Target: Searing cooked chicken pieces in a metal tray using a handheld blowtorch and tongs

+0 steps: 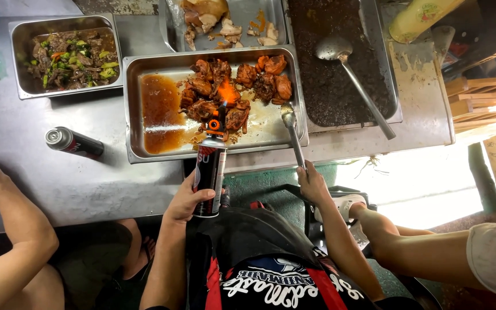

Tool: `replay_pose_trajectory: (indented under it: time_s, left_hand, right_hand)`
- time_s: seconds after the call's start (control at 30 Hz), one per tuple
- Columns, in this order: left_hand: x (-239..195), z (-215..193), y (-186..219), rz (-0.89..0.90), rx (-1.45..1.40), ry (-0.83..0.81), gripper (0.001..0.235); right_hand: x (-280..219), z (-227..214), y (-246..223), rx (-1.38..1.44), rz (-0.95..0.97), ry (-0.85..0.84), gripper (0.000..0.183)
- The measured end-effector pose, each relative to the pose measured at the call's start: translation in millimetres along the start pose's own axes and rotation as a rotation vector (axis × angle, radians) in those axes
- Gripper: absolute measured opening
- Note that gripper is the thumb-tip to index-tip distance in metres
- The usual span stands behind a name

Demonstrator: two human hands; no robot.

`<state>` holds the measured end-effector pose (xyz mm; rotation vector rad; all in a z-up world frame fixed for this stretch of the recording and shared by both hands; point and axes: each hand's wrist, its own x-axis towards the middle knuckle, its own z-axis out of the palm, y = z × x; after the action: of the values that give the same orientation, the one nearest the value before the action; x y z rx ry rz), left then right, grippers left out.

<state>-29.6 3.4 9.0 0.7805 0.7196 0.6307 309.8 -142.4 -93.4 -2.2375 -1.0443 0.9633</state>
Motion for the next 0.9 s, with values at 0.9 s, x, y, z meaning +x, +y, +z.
replay_pose_trajectory:
  time_s: [0.9]
  left_hand:
    - [17.1, -20.2, 11.5, 0.098, 0.108, 0.142, 0.054]
  right_hand:
    - [3.7, 2.1, 4.9, 0.029, -0.013, 0.012, 0.051]
